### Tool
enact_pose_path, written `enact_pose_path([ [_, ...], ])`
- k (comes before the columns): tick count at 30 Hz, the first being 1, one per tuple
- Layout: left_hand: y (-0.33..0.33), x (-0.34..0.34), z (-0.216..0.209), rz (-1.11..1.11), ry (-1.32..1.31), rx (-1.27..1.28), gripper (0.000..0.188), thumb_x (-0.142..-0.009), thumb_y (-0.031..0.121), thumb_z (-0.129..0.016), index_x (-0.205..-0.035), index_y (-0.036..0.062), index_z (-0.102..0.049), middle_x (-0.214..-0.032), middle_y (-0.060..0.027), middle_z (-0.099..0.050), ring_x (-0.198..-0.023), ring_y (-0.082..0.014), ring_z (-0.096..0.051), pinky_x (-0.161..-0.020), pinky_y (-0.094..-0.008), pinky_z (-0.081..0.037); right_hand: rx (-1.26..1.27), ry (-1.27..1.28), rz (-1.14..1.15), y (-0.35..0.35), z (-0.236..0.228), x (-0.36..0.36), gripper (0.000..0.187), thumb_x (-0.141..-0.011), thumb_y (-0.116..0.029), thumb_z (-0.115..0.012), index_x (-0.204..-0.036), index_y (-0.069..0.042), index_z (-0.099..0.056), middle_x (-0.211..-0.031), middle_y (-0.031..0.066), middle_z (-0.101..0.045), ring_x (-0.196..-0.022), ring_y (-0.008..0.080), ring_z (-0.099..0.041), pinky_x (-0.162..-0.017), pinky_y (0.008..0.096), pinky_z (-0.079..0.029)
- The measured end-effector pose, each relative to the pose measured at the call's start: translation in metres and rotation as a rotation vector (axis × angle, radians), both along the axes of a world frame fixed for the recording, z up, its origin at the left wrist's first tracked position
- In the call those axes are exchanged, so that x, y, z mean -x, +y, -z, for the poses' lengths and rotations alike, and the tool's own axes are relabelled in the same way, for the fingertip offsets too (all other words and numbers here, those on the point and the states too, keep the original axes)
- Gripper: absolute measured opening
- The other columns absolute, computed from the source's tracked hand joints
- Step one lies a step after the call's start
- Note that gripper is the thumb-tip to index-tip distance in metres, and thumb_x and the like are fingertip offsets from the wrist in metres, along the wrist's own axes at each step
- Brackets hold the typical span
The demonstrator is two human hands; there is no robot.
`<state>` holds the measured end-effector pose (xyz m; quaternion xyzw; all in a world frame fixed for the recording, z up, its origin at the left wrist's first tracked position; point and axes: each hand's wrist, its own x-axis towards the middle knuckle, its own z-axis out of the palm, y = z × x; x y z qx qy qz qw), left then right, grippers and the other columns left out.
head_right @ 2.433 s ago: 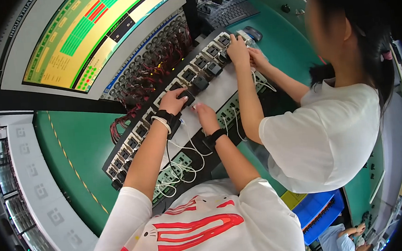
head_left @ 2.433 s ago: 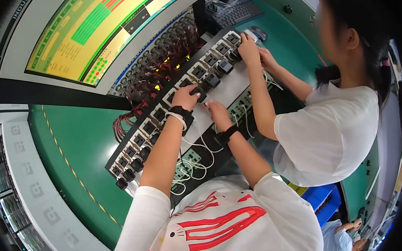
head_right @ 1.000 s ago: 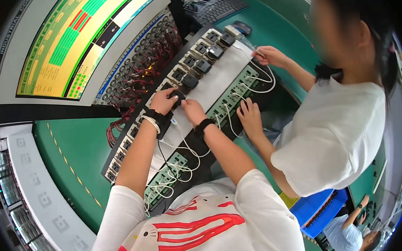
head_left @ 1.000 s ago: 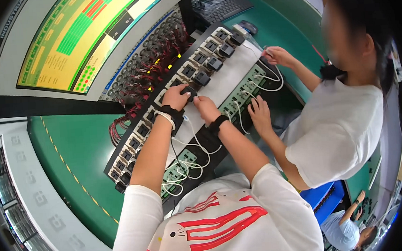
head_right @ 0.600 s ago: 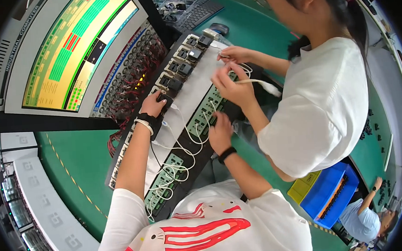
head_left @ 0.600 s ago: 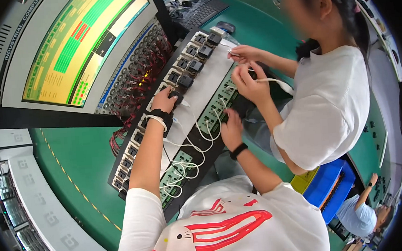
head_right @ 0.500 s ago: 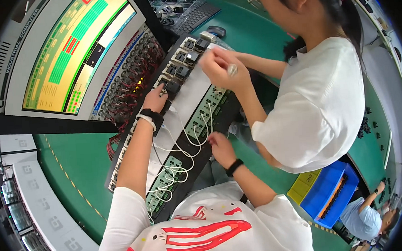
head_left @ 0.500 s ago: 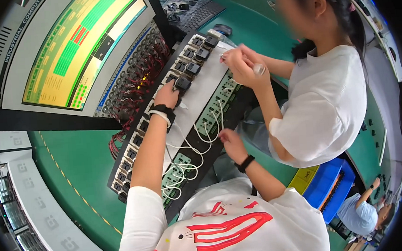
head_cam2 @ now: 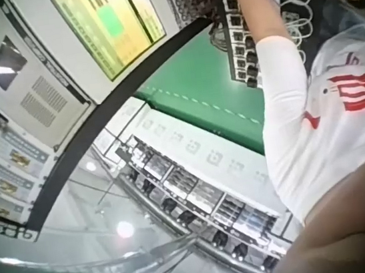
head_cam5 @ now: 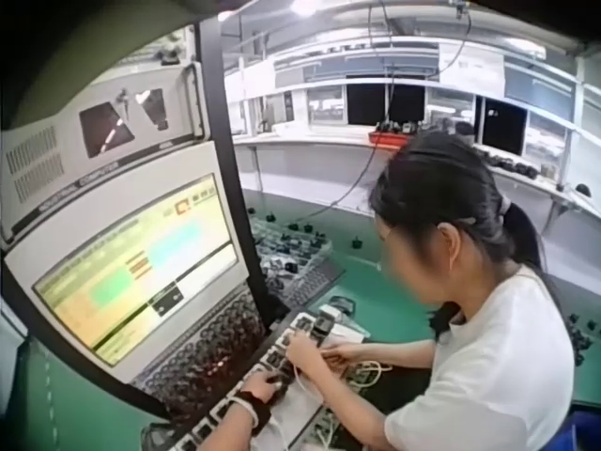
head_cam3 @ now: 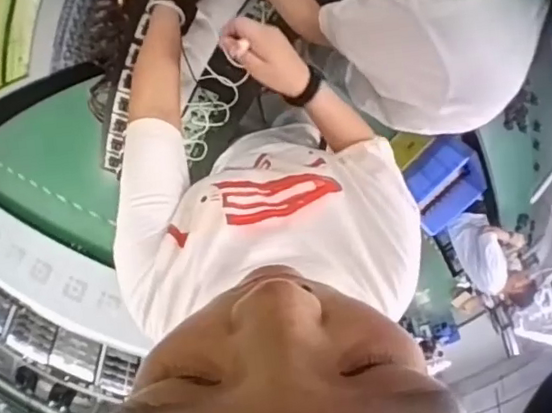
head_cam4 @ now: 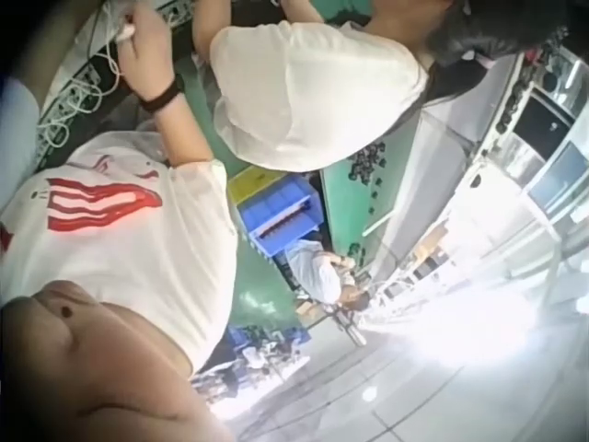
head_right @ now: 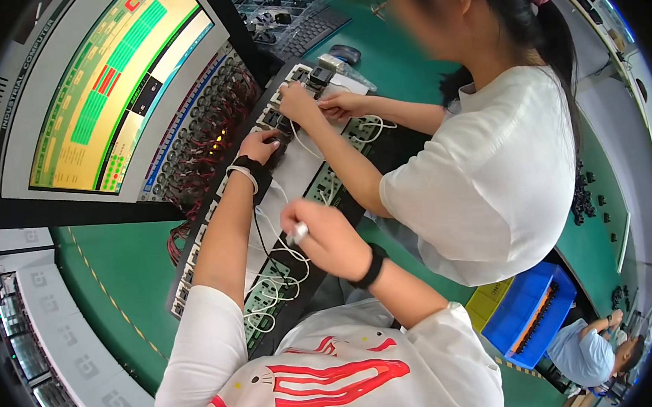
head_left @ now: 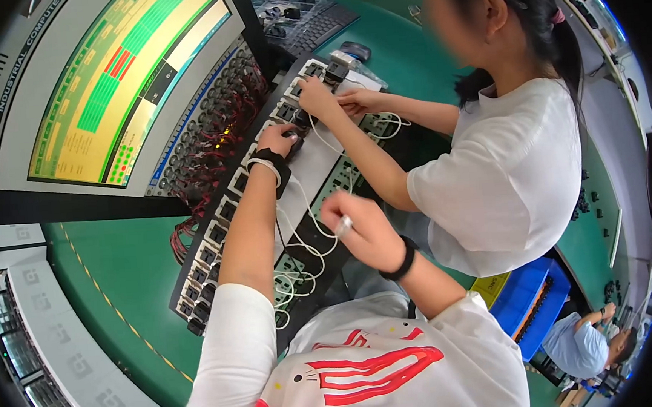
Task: The person plugs power adapters into a testing rack, connects USB cables to them, and then unplugs the adapters and cables, placing the adapters onto a workbench.
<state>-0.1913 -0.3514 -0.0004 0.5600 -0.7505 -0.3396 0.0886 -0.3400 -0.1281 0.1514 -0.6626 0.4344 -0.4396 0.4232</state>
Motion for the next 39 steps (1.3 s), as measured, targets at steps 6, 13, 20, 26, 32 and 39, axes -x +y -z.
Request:
enact_pose_path([
  [6, -0.010, 0.005, 0.009, 0.009, 0.050, -0.048, 0.033, -0.073, 0.020, -0.071, -0.105, 0.0124, -0.068, -0.102, -0.0173, -0.065, -0.098, -0.0307, -0.061, -0.088, -0.0361, -0.046, -0.303, -0.071, 0.536, -0.102, 0.182, -0.015, 0.031, -0.095, -0.026, -0.044, -0.084, 0.000, -0.055, -0.070, 0.0125, -0.054, -0.068, 0.0212, -0.053, -0.066, 0.0327, -0.043],
  [13, -0.004, -0.003, 0.002, -0.039, 0.119, -0.071, 0.033, -0.071, 0.017, -0.071, -0.104, 0.0103, -0.068, -0.101, -0.0161, -0.066, -0.097, -0.0295, -0.062, -0.088, -0.0346, -0.047, -0.391, -0.030, 0.482, -0.127, 0.208, -0.023, 0.029, -0.094, -0.023, -0.044, -0.084, 0.002, -0.054, -0.073, 0.0140, -0.056, -0.069, 0.0229, -0.054, -0.067, 0.0348, -0.042],
  [20, 0.000, -0.001, -0.004, -0.059, 0.118, -0.101, 0.033, -0.071, 0.017, -0.072, -0.104, 0.0100, -0.069, -0.101, -0.0162, -0.066, -0.097, -0.0295, -0.062, -0.088, -0.0347, -0.047, -0.433, -0.017, 0.449, -0.117, 0.201, -0.028, 0.027, -0.093, -0.023, -0.045, -0.085, 0.002, -0.054, -0.077, 0.0171, -0.061, -0.075, 0.0316, -0.060, -0.069, 0.0375, -0.045],
  [26, -0.004, -0.005, 0.007, -0.061, 0.148, -0.082, 0.034, -0.071, 0.017, -0.072, -0.104, 0.0103, -0.068, -0.101, -0.0160, -0.065, -0.098, -0.0301, -0.061, -0.088, -0.0353, -0.046, -0.508, -0.177, 0.466, -0.124, 0.218, -0.029, 0.028, -0.095, -0.026, -0.045, -0.082, -0.004, -0.054, -0.065, 0.0036, -0.050, -0.057, 0.0120, -0.046, -0.051, 0.0292, -0.037],
  [32, 0.000, 0.001, 0.005, -0.085, 0.169, -0.079, 0.032, -0.072, 0.017, -0.071, -0.103, 0.0102, -0.068, -0.100, -0.0166, -0.065, -0.098, -0.0314, -0.061, -0.088, -0.0367, -0.047, -0.355, -0.062, 0.524, -0.130, 0.233, -0.032, 0.026, -0.096, -0.029, -0.044, -0.082, -0.009, -0.053, -0.060, -0.0034, -0.043, -0.048, 0.0070, -0.037, -0.042, 0.0236, -0.029],
  [39, -0.002, -0.007, 0.002, -0.089, 0.132, -0.087, 0.031, -0.074, 0.016, -0.071, -0.104, 0.0090, -0.067, -0.102, -0.0171, -0.065, -0.099, -0.0298, -0.061, -0.088, -0.0355, -0.046, -0.479, -0.087, 0.462, -0.124, 0.213, -0.034, 0.031, -0.095, -0.023, -0.044, -0.080, 0.002, -0.052, -0.067, 0.0151, -0.054, -0.062, 0.0273, -0.052, -0.062, 0.0363, -0.042],
])
